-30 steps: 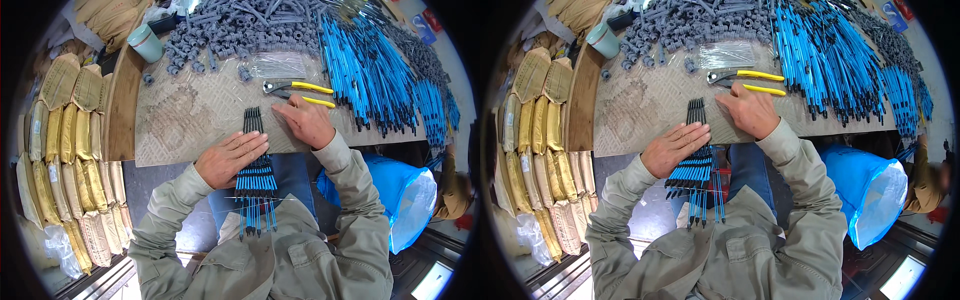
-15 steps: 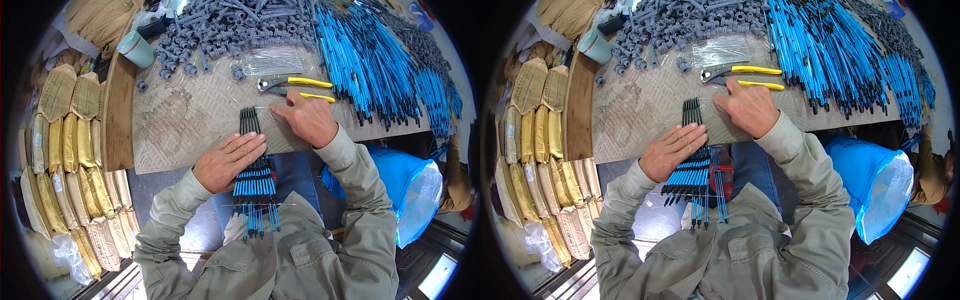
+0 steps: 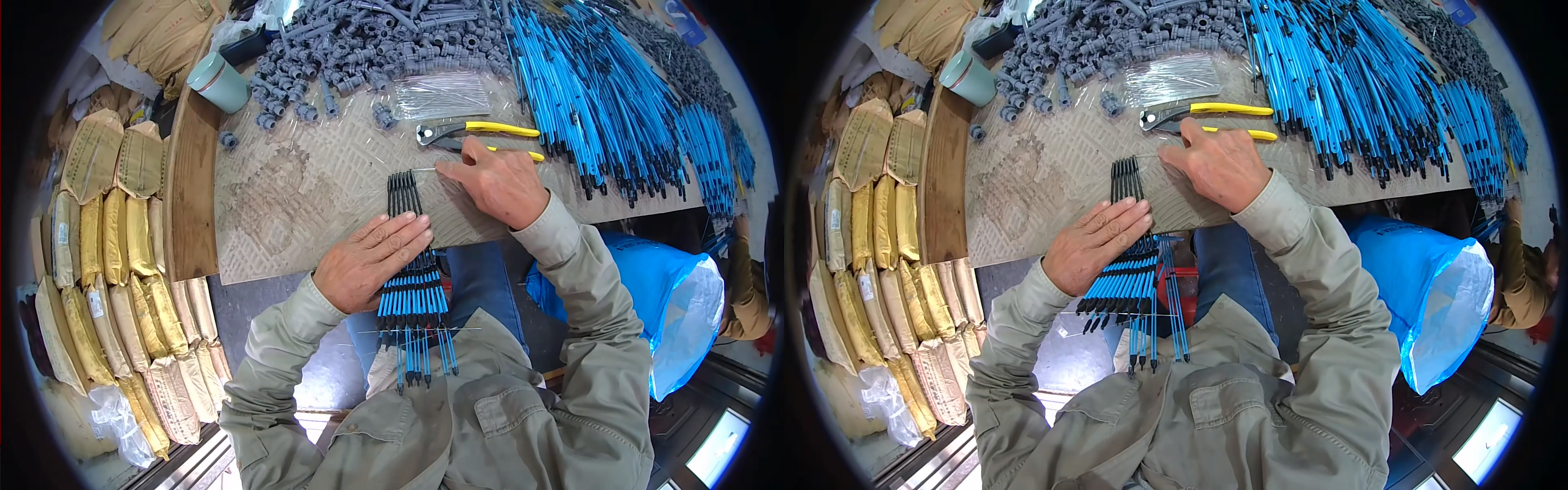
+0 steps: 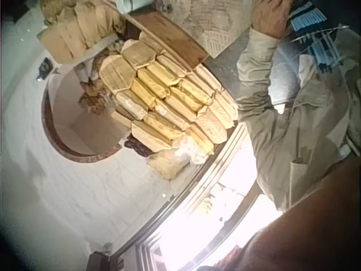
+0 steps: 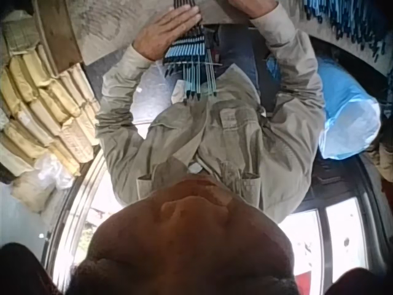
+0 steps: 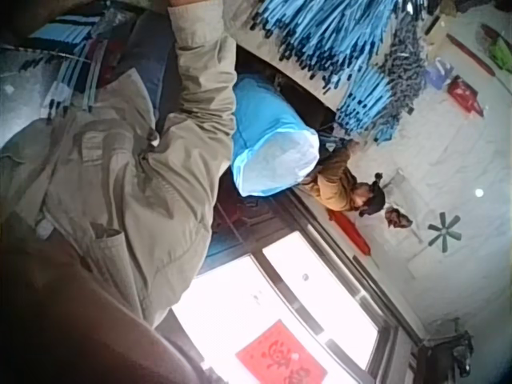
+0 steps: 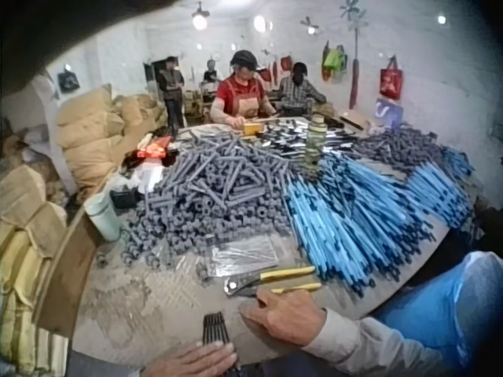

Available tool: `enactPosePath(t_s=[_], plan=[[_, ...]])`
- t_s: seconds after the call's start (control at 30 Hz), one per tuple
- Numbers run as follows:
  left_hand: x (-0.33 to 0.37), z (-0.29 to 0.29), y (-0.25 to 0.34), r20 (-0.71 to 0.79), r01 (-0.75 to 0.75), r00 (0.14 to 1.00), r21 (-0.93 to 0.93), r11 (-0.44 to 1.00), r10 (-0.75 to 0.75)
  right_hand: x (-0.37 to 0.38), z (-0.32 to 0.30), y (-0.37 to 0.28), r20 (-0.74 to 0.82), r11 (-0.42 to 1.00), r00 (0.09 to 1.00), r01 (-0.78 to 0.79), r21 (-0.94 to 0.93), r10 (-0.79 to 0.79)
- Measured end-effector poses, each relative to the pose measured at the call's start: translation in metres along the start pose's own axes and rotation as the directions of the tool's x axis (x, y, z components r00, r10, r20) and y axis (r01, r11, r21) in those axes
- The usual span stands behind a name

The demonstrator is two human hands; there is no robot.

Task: The person assembles blue plastic irrigation emitters by securing them with a hand crimping tool.

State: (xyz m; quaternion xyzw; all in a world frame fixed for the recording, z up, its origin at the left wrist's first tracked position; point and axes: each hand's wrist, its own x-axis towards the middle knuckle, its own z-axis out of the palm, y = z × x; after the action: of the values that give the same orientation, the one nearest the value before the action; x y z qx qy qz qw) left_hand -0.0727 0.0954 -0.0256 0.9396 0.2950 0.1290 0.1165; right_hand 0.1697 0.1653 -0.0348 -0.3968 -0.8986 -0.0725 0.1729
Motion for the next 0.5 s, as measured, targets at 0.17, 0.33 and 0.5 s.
enactPosePath(t_s=[0.17, 0.33, 0.5], plan=[[-0.0026, 0.0009, -0.0038, 0.05, -0.041, 0.998, 0.015, 0.999, 0.04, -0.0004, 0.0001, -0.0002, -0.001, 1.0, 1.0, 0.015, 0.0, -0.015], [0.0008, 0.0005, 0.0005, 0.013, 0.004, 1.0, 0.015, 1.0, -0.004, -0.0009, 0.0033, 0.0028, -0.009, 0.999, 1.0, 0.017, 0.03, -0.017], [-0.0005, 0.0027, 0.001, 0.009, 0.007, 1.0, 0.029, 1.0, -0.007, 0.0069, 0.0067, 0.0054, -0.011, 0.998, 0.998, 0.063, 0.029, -0.063]])
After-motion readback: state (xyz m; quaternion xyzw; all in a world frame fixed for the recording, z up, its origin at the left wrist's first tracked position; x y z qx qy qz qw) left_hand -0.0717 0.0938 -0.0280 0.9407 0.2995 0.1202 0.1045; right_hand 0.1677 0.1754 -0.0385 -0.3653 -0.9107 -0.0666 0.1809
